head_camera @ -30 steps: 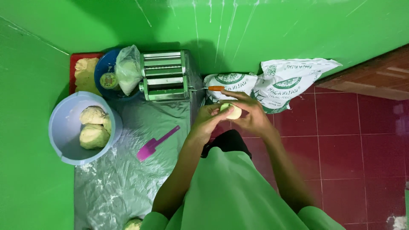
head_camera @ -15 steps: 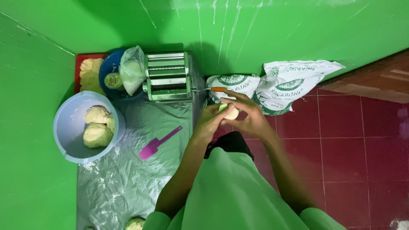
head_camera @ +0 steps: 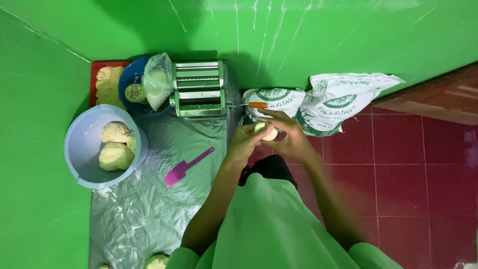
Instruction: Cutting flattened dough into strips using a spatula and shaping them into individual pieces on a drying tray
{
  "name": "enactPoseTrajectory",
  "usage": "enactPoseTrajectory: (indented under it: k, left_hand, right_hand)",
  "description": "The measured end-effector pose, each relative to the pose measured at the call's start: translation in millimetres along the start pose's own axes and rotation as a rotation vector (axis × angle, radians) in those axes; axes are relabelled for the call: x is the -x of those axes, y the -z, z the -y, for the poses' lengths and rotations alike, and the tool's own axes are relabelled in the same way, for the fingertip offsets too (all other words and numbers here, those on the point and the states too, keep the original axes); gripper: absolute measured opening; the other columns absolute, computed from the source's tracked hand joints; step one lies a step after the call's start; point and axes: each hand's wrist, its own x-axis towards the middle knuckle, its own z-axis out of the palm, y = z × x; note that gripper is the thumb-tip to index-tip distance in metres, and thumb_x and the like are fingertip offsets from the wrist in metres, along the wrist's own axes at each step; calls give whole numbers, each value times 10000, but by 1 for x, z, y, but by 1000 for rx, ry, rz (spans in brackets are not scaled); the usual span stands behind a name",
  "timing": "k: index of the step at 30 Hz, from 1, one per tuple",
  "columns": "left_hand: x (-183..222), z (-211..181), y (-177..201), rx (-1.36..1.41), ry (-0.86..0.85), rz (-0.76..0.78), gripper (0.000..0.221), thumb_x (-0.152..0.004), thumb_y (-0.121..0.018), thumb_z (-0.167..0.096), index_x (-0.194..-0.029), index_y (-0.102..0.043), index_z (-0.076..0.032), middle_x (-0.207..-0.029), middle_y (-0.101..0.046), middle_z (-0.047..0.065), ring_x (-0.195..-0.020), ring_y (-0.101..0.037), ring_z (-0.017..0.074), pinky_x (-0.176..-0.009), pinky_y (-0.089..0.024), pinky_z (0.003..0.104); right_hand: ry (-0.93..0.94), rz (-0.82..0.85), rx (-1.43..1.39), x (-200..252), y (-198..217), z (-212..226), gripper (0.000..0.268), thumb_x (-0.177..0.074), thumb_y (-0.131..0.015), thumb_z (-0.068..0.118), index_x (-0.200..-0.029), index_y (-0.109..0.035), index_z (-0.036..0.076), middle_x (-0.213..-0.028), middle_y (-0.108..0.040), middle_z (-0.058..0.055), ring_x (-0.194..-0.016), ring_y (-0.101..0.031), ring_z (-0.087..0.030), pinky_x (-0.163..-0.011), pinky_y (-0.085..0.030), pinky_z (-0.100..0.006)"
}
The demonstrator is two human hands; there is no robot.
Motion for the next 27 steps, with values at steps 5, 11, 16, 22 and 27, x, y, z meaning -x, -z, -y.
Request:
enactPoseTrajectory:
  k: [5, 11, 16, 22, 27]
  left_hand:
    - [6, -10, -3, -107, 8, -52, 339, -825, -881, -373, -880, -787, -52, -769, -707, 50, -731, -643, 116, -700, -512, 261]
    - [3, -6, -5, 123, 108, 0, 415, -801, -928, -279, -1002, -762, 43, -857, -721, 108, -771, -678, 159, -775, -562, 316]
    - [-3, 3, 3, 191, 97, -23, 365, -817, -911, -231, -992, -756, 50, -833, -736, 129, -728, -726, 182, -715, -587, 329]
    - [5, -6, 5, 155, 71, 12, 370, -810, -914, -238, -995, -755, 41, -846, -724, 104, -781, -695, 150, -711, -574, 303]
    - [6, -8, 4, 233, 39, 19, 338, -818, -909, -234, -978, -754, 20, -870, -719, 88, -797, -698, 165, -806, -588, 341]
  right_hand:
    - [-24, -27, 44, 9, -8, -23, 354, -768, -837, -59, -1097, -711, -25, -1228, -687, -248, -1175, -642, -478, -976, -489, -621]
    - [7, -59, 62, 4, -8, -19, 466, -806, -786, -76, -1255, -684, -3, -1241, -691, -248, -1136, -660, -474, -942, -514, -596]
    - [4, 18, -19, -5, -7, -4, 579, -714, -782, -138, -1269, -647, -49, -1241, -668, -317, -1122, -645, -526, -959, -488, -643]
    - [21, -44, 27, 0, -15, -22, 458, -799, -785, -92, -1241, -691, -14, -1264, -692, -259, -1146, -661, -476, -950, -508, -598]
    - [9, -45, 32, -5, -20, -21, 436, -783, -788, -105, -1205, -699, -43, -1252, -681, -296, -1132, -658, -501, -952, -506, -620]
